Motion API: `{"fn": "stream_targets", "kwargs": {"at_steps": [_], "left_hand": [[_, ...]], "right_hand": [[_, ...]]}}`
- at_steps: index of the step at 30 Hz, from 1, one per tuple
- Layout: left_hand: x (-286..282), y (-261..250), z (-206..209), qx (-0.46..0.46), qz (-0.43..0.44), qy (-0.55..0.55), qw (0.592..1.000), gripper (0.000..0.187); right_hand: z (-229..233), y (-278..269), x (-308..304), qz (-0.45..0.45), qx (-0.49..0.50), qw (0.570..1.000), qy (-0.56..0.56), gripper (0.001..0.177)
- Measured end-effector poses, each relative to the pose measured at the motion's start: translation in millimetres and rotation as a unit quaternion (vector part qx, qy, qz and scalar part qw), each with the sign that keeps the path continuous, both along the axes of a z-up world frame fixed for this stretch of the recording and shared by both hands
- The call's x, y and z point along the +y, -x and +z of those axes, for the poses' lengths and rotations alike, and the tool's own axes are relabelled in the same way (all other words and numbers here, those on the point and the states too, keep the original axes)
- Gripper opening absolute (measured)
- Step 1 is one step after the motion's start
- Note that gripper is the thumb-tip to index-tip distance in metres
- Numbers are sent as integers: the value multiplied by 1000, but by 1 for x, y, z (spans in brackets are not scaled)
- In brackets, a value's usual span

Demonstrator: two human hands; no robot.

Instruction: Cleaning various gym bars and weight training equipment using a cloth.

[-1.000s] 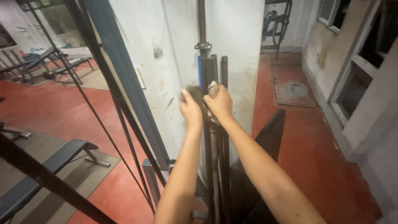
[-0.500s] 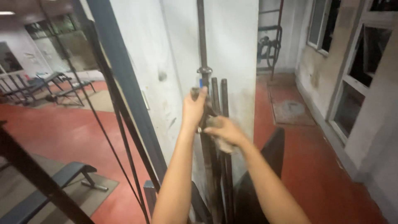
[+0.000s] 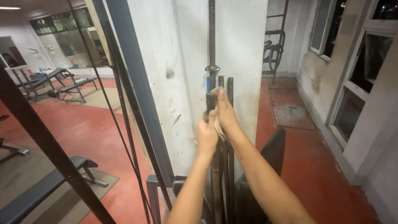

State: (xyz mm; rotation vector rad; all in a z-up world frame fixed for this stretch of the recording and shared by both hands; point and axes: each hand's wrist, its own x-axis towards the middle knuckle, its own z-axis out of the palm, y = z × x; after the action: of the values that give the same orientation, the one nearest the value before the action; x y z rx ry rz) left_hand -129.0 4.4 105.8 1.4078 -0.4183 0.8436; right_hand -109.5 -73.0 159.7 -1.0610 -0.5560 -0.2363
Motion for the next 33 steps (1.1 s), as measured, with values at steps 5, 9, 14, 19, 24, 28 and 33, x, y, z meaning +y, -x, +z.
{"fn": "stream_targets", "kwargs": {"at_steps": [5,9,14,19,24,28,33], "left_hand": [[0,-14,-40,63,-56,68,994,47],[3,-19,-60,53,-39,43,997,52],[6,16,-36,13,-26,31,999,41],[7,34,-33,5,-68,53,996,36],[7,23,-61,-54,-36,24,998,38],[7,31,-67,-21,-77,72,994,37],[2,49,-53,-16,-31,21,999,40]], "right_hand": [[12,-3,0,-43,9,996,73,72],[21,-10,1,96,132,986,-33,61],[-4,12,20,-75,1,997,-12,55],[-2,40,21,-96,-7,995,33,71],[-20,50,18,-93,58,991,78,79],[-8,48,14,-69,39,993,83,80],[5,66,17,-77,-131,988,9,65]]}}
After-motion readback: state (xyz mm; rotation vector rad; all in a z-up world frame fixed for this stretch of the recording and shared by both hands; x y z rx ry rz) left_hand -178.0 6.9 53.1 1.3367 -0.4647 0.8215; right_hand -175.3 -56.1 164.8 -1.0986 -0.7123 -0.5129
